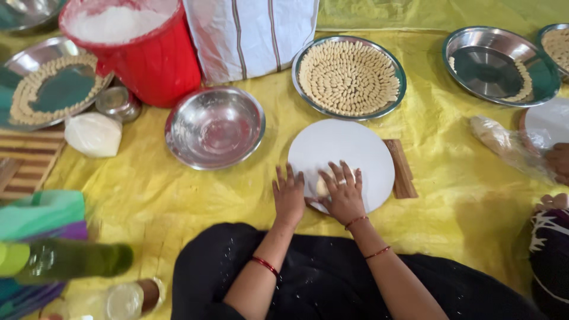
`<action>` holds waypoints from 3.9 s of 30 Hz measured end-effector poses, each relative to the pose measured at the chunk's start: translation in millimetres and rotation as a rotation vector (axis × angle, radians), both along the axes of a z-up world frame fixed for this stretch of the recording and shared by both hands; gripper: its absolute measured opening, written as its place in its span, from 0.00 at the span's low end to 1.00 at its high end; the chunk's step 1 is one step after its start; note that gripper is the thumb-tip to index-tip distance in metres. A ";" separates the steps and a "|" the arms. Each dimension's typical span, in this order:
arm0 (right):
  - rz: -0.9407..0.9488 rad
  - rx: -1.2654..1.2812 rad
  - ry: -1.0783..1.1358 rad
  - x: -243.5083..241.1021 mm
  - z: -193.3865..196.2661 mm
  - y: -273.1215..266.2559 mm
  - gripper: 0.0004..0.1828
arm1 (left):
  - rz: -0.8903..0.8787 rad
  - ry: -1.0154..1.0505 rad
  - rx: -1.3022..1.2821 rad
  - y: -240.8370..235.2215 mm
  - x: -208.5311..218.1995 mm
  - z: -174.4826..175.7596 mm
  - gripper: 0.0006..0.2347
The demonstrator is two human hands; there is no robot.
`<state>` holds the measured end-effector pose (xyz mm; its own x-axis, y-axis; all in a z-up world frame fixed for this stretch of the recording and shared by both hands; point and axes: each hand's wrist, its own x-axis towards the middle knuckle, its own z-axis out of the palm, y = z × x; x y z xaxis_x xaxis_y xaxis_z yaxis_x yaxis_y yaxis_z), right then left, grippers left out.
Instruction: The person sits on a yellow tarp and shapes small pieces of dough into ridged, oblong forms using a wooden grooved tool. They roll the dough between their palms, press it into the tool, and place the finished pieces onto a nearby metal tray.
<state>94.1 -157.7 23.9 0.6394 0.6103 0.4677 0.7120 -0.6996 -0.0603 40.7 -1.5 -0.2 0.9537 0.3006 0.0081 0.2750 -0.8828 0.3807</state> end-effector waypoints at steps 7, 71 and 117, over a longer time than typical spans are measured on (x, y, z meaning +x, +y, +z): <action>-0.152 -0.182 0.290 101.3 -4.5 35.2 0.27 | -0.044 0.174 0.050 2.4 24.2 -20.4 0.41; 0.326 -0.461 0.501 32.3 -13.9 5.9 0.41 | 0.016 0.566 -0.392 12.0 40.0 12.4 0.59; 0.082 1.790 1.408 80.8 38.0 -45.9 0.34 | -0.284 -0.153 -0.462 -53.1 11.5 41.0 0.21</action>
